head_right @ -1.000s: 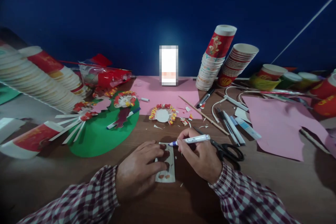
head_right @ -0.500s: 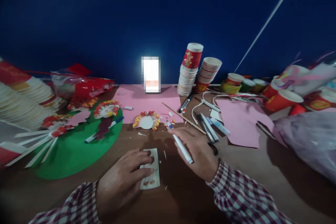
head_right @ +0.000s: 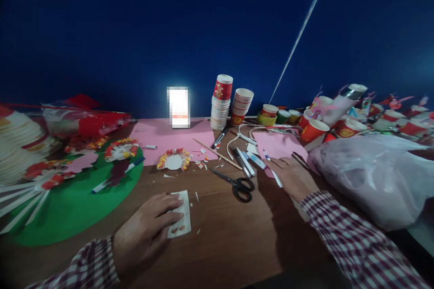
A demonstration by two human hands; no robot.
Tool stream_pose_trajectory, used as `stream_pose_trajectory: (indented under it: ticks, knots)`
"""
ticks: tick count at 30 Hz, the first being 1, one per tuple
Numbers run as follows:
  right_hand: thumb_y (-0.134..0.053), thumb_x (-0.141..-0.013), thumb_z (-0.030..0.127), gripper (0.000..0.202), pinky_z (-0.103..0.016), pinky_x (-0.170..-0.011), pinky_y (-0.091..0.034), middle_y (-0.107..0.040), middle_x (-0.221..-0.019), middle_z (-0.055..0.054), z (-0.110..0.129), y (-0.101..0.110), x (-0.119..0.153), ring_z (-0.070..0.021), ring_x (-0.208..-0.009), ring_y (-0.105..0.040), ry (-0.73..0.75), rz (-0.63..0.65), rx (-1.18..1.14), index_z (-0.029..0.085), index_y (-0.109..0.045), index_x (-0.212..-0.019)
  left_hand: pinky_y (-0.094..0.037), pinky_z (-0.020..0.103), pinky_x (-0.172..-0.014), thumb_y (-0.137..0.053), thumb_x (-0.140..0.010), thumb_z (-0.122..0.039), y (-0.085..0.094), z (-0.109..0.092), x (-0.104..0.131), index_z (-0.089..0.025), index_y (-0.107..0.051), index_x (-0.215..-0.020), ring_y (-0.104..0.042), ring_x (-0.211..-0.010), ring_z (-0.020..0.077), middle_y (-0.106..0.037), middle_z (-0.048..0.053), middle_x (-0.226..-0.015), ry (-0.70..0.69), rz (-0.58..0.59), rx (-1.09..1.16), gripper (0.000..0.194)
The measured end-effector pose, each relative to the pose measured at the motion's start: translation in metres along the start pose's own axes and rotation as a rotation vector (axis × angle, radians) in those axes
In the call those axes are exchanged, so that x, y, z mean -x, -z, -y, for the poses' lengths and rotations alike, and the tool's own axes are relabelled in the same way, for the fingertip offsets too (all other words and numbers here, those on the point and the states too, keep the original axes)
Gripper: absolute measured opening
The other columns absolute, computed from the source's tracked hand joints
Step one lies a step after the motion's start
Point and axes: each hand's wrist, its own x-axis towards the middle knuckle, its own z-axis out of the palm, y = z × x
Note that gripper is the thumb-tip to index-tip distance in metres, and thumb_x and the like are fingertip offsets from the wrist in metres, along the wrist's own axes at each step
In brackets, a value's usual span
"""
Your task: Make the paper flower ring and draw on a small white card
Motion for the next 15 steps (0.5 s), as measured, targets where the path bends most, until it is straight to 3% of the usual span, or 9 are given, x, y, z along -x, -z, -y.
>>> stream_pose_trajectory:
  ticks: [8, 12, 15]
  knots:
    - [-0.045, -0.076, -0.001, 0.064, -0.036, -0.085, -0.046, -0.062, -0.121, -0.006, 0.016, 0.008, -0.024, -0.0223, -0.108, -0.054, 0.044, 0.047, -0.007, 0.025, -0.043, -0.135, -0.040, 0.048, -0.099, -0.046, -0.073, -0.009, 0.003, -0.003, -0.001, -0.023, -0.057, -0.106, -0.049, -0.114, 0.0240, -0.055, 0.006, -0.121, 0.000, -0.006, -0.011, 0.038]
    - [-0.044, -0.083, 0.007, 0.051, -0.035, -0.080, -0.046, -0.064, -0.115, -0.006, 0.018, 0.017, -0.028, -0.0226, -0.102, -0.057, 0.005, 0.051, -0.015, 0.026, -0.047, -0.131, -0.040, 0.049, -0.098, -0.045, -0.073, -0.008, 0.002, -0.004, -0.002, -0.024, -0.057, -0.105, -0.049, -0.113, 0.0241, -0.056, 0.006, -0.120, 0.000, -0.028, 0.001, 0.037]
    - [-0.041, -0.090, 0.019, 0.034, -0.033, -0.080, -0.044, -0.066, -0.106, -0.009, 0.028, 0.029, -0.036, -0.0227, -0.098, -0.059, -0.067, 0.014, -0.067, 0.019, -0.053, -0.122, -0.039, 0.048, -0.098, -0.045, -0.074, -0.009, 0.002, -0.003, -0.003, -0.023, -0.057, -0.104, -0.050, -0.112, 0.0238, -0.056, 0.007, -0.119, -0.004, -0.047, 0.000, 0.035]
